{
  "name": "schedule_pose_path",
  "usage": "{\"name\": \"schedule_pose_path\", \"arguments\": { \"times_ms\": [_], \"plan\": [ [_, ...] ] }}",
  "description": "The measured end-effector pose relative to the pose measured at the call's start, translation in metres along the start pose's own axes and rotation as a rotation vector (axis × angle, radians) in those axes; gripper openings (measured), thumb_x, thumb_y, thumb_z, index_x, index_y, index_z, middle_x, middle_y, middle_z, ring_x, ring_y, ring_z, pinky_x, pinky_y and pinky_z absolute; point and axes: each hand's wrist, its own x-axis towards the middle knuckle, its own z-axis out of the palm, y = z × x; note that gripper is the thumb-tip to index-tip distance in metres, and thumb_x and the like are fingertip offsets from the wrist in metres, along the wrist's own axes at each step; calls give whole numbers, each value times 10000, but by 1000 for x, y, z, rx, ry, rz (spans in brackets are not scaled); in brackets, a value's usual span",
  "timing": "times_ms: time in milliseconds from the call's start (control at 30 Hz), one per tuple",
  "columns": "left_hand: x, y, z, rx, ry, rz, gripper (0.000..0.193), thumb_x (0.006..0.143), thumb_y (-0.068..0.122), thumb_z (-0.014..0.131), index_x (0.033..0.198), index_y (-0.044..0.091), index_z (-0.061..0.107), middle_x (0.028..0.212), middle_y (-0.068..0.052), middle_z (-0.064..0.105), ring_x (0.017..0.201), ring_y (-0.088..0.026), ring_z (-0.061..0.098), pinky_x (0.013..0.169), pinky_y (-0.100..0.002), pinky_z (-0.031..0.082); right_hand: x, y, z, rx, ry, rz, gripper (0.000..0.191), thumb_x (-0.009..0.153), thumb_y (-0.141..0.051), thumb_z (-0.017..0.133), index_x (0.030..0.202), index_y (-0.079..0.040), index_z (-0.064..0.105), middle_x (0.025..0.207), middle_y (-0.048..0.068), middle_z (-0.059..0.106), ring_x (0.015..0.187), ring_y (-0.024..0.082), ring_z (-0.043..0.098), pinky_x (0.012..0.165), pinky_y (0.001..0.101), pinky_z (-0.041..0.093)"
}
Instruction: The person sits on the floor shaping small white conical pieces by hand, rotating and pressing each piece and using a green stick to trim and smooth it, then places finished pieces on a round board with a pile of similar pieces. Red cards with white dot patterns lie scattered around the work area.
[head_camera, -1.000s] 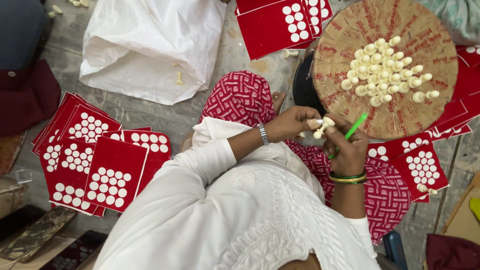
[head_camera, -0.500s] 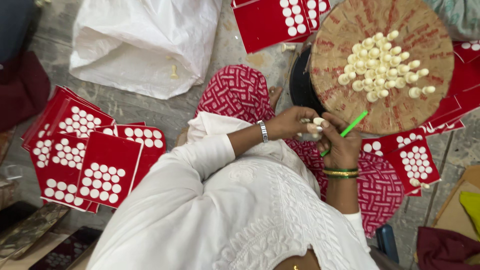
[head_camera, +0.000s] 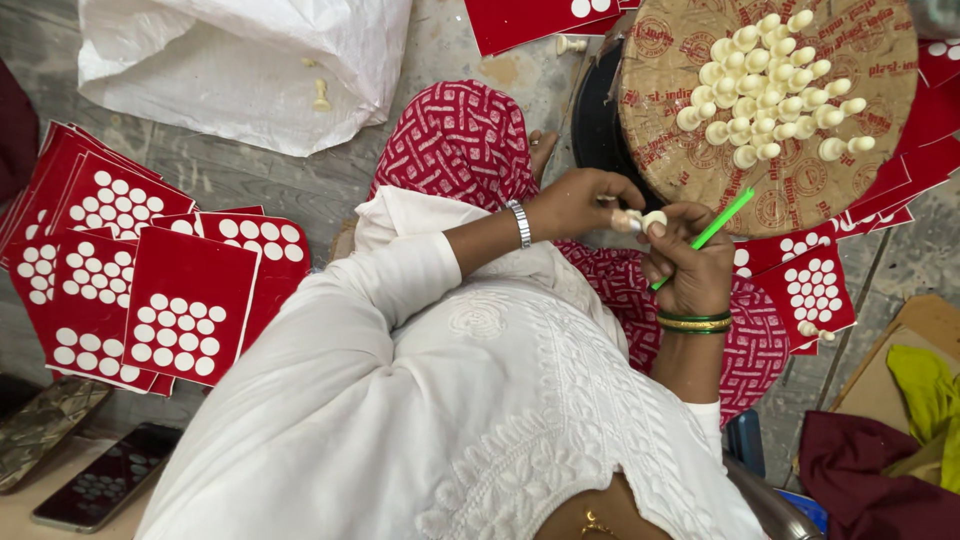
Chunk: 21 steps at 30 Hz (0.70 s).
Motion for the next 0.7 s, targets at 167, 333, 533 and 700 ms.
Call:
{"name": "schedule_pose_path", "arguments": {
  "times_ms": [167,333,533,700],
  "plan": [
    [3,-18,-6,-128,-112,-83,230,927,197,779,1086,40,726,971,3,772,920,-65,697,839,-262,560,2,1,-1,-59,15,38,252,930,27,715,1180,7,687,870,138,706,511,78,464,448,230,363],
    [3,-21,-11,-203,-101,-61,241,891,174,821,1051,27,717,925,2,746,866,-73,654,793,-265,546,10,0,-3,37,-4,212,202,1011,-96,655,1184,6,679,842,132,697,475,70,437,426,220,349],
    [9,-5,-14,-177,-158,-26,268,886,238,809,1039,43,705,900,29,729,818,-45,641,737,-228,541,15,-4,-14,51,-131,218,183,1037,-96,646,1176,21,663,852,139,678,499,81,429,454,226,355],
    [16,5,-31,-175,-460,-305,337,1006,389,623,1082,82,739,811,35,678,653,-49,595,554,-224,487,17,-5,-17,-67,-141,224,163,1007,-56,659,1146,27,680,821,119,661,477,75,411,444,230,350]
  ]
}}
